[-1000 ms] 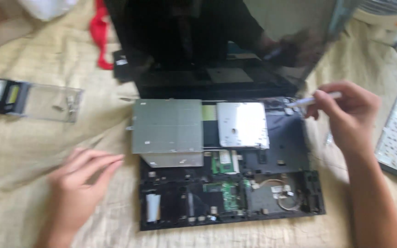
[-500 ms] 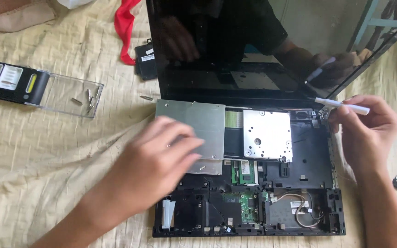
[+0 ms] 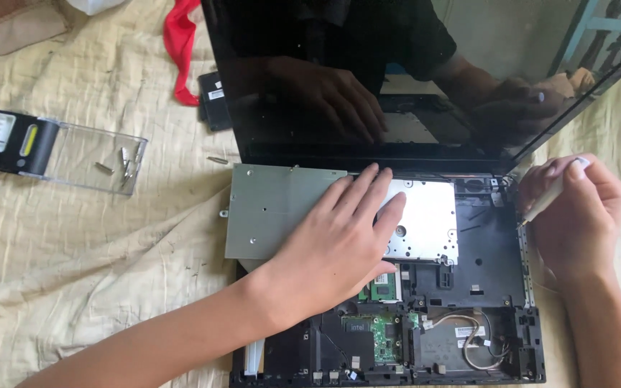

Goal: Disassembling internal laptop components by removing screws and extracting the optical drive.

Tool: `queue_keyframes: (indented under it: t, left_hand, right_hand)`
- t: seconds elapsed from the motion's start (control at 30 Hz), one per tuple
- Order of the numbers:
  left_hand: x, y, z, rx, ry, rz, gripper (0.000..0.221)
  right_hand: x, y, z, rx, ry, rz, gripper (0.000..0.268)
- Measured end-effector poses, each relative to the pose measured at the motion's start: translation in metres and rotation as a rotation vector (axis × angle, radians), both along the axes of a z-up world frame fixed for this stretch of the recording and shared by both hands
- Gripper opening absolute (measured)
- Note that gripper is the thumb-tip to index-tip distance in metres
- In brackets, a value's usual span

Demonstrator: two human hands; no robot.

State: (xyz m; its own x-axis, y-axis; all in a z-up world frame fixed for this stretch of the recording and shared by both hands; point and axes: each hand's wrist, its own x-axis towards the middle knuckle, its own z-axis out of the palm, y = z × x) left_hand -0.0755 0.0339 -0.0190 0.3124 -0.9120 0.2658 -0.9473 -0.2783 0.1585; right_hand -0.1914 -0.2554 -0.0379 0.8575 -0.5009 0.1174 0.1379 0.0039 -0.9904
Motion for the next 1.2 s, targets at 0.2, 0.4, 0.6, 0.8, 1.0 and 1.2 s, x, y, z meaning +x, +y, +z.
queue_keyframes:
  t: [0.2, 0.4, 0.6, 0.8, 1.0, 1.2]
  left_hand:
    - [0.002, 0.001, 0.003, -0.047, -0.056, -0.041, 0.083]
    - [0.002, 0.001, 0.002, -0.09, -0.154, -0.099, 0.059]
    - [0.016, 0.004, 0.006, -0.319, -0.243, -0.263, 0.011]
    - [0.02, 0.003, 0.014, -0.373, -0.331, -0.312, 0.014]
    - [0.021, 0.0, 0.014, -0.42, -0.324, -0.232, 0.01]
    - [0.02, -0.004, 0.012, -0.487, -0.332, -0.222, 0.009]
  right_hand:
    - [-0.001, 0.004, 0.003, 0.04, 0.015, 0.019, 0.02]
    - [-0.003, 0.003, 0.001, 0.036, 0.009, 0.042, 0.019]
    - [-0.004, 0.002, -0.001, -0.003, 0.051, 0.017, 0.021]
    - [-0.004, 0.002, -0.004, 0.079, 0.012, -0.012, 0.013]
    - [-0.004, 0.001, -0.006, 0.013, 0.026, 0.019, 0.015]
    - [-0.002, 0.01, 0.002, -0.097, 0.118, -0.016, 0.025]
